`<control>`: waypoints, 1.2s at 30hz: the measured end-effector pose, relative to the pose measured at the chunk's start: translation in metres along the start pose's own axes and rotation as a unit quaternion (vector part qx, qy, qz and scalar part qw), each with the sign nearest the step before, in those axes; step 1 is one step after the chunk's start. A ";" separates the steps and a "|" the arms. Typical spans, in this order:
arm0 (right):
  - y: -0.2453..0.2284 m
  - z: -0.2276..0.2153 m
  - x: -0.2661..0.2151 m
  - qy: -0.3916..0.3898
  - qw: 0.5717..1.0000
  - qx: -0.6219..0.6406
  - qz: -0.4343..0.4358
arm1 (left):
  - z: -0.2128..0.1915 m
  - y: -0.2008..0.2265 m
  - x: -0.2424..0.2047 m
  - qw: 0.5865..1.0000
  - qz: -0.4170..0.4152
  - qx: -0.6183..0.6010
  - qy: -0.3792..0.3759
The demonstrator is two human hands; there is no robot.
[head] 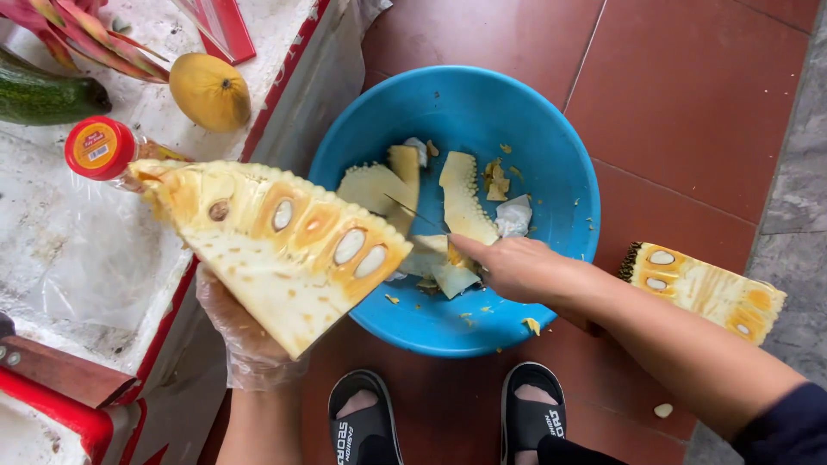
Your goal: Peeling and extracting pods from a jackfruit using a knife and hands
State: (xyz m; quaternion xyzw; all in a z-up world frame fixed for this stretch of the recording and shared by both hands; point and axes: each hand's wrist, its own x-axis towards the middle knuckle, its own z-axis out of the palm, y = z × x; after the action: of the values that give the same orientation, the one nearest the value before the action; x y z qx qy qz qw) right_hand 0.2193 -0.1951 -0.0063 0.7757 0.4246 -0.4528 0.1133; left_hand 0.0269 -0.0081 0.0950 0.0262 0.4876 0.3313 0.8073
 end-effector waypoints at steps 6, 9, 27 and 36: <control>0.000 -0.031 -0.078 -0.028 0.993 0.067 0.091 | 0.025 -0.007 -0.016 1.000 0.027 -0.003 0.011; 0.018 -0.027 -0.097 -0.008 0.977 0.128 0.172 | -0.045 -0.011 0.055 0.978 -0.017 0.070 -0.195; 0.041 -0.010 -0.076 0.161 0.957 0.239 0.025 | -0.005 -0.123 0.138 0.974 0.057 0.193 -0.103; 0.044 0.026 -0.057 0.107 0.964 0.244 0.027 | -0.027 -0.126 0.156 0.882 0.104 0.416 -0.197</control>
State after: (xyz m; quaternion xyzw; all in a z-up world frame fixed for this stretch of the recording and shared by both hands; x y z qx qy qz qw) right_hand 0.2237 -0.2686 0.0156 0.8349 0.2898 -0.4541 -0.1129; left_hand 0.1167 -0.0266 -0.0852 0.4749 0.4056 0.1681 0.7627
